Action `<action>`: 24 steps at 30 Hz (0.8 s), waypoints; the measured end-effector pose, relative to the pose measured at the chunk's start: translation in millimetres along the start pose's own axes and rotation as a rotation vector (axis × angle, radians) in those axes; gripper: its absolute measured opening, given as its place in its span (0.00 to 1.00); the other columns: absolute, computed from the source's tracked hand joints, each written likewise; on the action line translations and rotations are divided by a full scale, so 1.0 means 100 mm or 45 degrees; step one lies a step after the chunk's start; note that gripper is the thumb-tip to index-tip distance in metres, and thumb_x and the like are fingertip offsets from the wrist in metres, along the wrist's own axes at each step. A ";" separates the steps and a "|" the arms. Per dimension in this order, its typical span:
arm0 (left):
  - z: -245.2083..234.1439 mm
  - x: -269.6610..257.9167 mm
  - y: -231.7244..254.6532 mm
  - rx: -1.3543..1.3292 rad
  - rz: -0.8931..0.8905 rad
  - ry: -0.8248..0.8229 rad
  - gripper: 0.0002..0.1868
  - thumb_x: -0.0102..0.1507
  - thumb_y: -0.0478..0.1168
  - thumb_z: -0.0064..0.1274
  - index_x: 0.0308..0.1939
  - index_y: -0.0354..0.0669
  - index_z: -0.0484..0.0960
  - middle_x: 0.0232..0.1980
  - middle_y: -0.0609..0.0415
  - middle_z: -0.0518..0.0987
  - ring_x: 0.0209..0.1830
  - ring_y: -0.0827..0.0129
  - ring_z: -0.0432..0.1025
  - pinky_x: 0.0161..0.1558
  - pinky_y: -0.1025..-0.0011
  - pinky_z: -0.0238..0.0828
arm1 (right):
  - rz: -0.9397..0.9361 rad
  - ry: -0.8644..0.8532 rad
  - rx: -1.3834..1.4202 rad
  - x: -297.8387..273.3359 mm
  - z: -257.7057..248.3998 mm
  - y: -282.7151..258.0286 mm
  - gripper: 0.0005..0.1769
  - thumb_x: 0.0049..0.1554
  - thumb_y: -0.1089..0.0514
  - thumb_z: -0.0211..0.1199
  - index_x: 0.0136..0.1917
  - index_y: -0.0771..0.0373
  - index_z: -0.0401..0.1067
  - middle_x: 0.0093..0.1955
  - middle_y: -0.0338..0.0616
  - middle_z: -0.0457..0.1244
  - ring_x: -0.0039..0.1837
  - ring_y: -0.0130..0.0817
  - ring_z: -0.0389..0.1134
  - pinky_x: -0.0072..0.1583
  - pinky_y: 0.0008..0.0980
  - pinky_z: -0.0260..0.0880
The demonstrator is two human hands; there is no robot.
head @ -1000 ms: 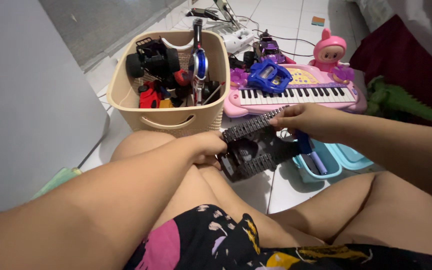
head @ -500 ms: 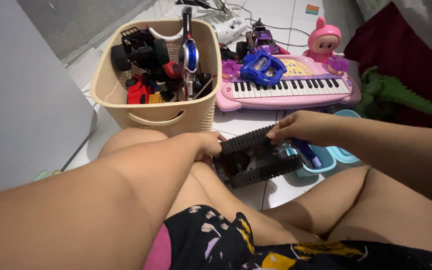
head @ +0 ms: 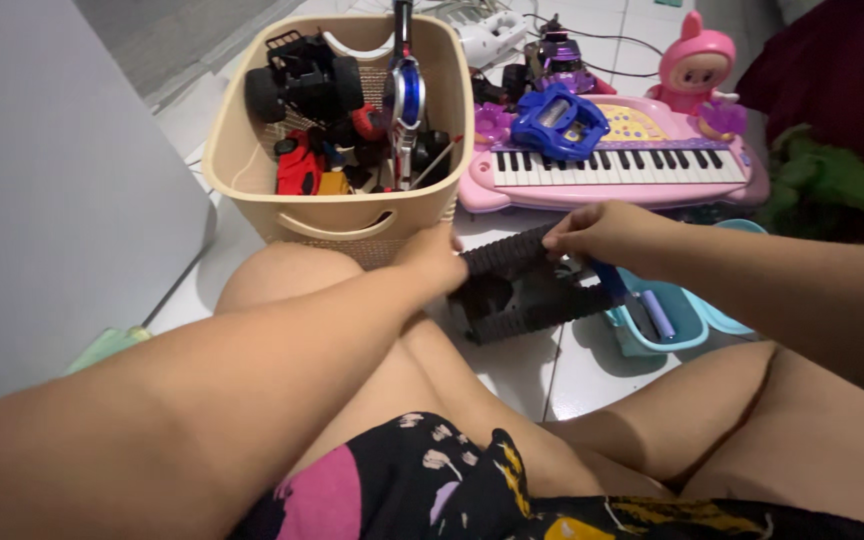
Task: The person sits on the floor and uses a screwdriver to remove screws from a black tracked toy vehicle. They then insert batteries into the toy's compartment and reattach the cover.
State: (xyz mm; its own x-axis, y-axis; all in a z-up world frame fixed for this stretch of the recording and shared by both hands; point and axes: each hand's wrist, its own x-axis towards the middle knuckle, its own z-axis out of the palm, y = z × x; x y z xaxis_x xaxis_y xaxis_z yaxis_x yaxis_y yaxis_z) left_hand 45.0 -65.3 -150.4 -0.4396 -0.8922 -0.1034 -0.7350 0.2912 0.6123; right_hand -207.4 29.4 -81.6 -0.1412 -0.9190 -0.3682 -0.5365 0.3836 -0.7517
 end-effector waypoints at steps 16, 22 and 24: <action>0.07 0.49 0.65 0.145 0.581 -0.019 0.20 0.58 0.44 0.61 0.52 0.42 0.78 0.47 0.45 0.82 0.51 0.51 0.77 0.54 0.56 0.73 | 0.206 0.050 0.368 0.16 -0.18 -0.11 0.17 0.56 0.58 0.67 0.58 0.61 0.79 0.47 0.42 0.71 0.44 0.29 0.69 0.46 0.34 0.72; 0.24 0.84 0.52 -0.202 0.400 -0.185 0.22 0.57 0.40 0.62 0.54 0.43 0.77 0.44 0.50 0.86 0.46 0.62 0.80 0.50 0.65 0.76 | 0.222 0.037 0.364 0.19 -0.20 -0.17 0.19 0.57 0.62 0.64 0.63 0.61 0.77 0.43 0.40 0.68 0.43 0.29 0.68 0.45 0.33 0.71; 0.25 0.85 0.53 -0.273 0.342 -0.195 0.20 0.56 0.39 0.63 0.52 0.44 0.80 0.44 0.51 0.85 0.46 0.64 0.80 0.50 0.67 0.76 | 0.188 -0.017 0.472 0.30 -0.20 -0.10 0.18 0.57 0.63 0.64 0.62 0.64 0.76 0.42 0.42 0.66 0.43 0.30 0.67 0.45 0.32 0.70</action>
State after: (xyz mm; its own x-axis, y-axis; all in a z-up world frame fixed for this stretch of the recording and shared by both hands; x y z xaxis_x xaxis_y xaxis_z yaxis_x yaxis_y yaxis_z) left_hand -44.4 -117.2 -146.4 -0.6857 -0.7276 -0.0228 -0.4655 0.4142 0.7822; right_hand -222.9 -4.0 -74.1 -0.1823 -0.8512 -0.4921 -0.1739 0.5206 -0.8359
